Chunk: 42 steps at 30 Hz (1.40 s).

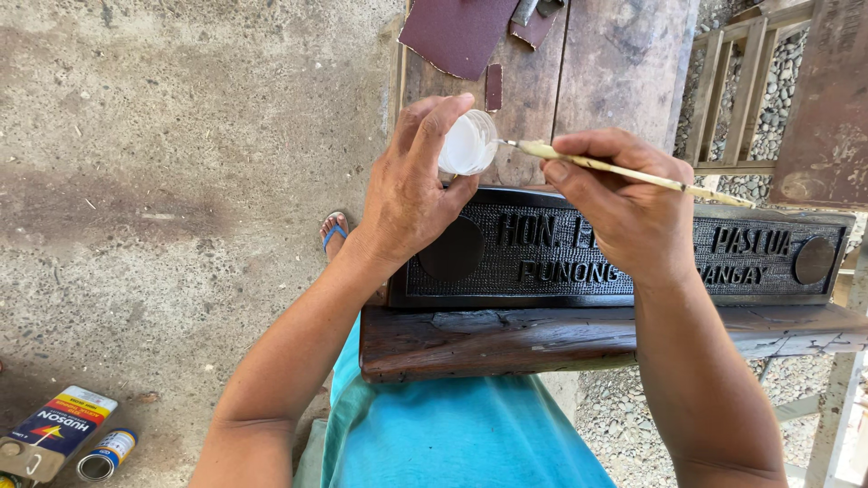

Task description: The person opens a paint can, dips a small brush, and paints white letters into the recessed text of a black sign. They repeatedly dip the brush and carefully fill the carved letters with white paint.

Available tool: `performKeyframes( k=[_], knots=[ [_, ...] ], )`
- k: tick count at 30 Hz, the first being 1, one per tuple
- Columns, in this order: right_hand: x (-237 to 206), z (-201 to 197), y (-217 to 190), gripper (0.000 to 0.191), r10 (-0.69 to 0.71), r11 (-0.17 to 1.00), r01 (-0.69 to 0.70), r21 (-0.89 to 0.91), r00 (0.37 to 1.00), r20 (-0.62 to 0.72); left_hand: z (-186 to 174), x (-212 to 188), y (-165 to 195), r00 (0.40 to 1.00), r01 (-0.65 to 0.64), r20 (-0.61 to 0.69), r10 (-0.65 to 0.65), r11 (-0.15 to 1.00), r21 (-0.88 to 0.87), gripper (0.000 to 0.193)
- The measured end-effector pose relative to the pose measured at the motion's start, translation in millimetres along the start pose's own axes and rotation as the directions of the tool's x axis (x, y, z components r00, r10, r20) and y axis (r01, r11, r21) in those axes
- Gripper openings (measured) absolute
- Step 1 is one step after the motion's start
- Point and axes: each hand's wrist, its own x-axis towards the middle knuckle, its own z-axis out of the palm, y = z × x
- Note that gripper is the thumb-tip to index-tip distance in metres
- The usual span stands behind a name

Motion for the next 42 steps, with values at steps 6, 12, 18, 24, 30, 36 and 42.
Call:
performKeyframes(
  k=[6,12,18,24,30,36,42],
  knots=[
    [13,14,-23,0.015,-0.191,0.944,0.205,-0.259,0.978,0.079,-1,0,2,1.000,-0.001,0.024,0.000,0.998,0.068,0.082],
    [21,23,-34,0.014,-0.198,0.926,0.226,-0.303,0.973,0.121,-3,-1,3,0.999,-0.043,-0.004,0.043,0.995,0.094,0.084],
    [19,20,-19,0.014,-0.139,0.959,0.164,-0.231,0.983,0.121,-2,0,1,0.998,-0.061,-0.013,0.062,0.996,0.071,0.085],
    [3,9,4,0.014,0.028,0.995,-0.033,0.090,0.998,0.056,-2,0,3,0.999,-0.037,-0.002,0.037,0.996,0.076,0.083],
    [-5,3,16,0.013,0.018,0.978,-0.026,0.206,0.999,0.044,-2,0,3,1.000,-0.023,-0.001,0.023,0.998,0.053,0.080],
    [-5,3,16,0.014,0.089,0.957,-0.093,0.275,0.996,0.025,0,0,2,1.000,-0.016,-0.010,0.017,0.999,0.038,0.083],
    [-1,13,20,0.016,0.197,0.867,-0.184,0.463,0.980,0.021,1,-1,0,0.999,-0.033,-0.018,0.034,0.997,0.065,0.084]
  ],
)
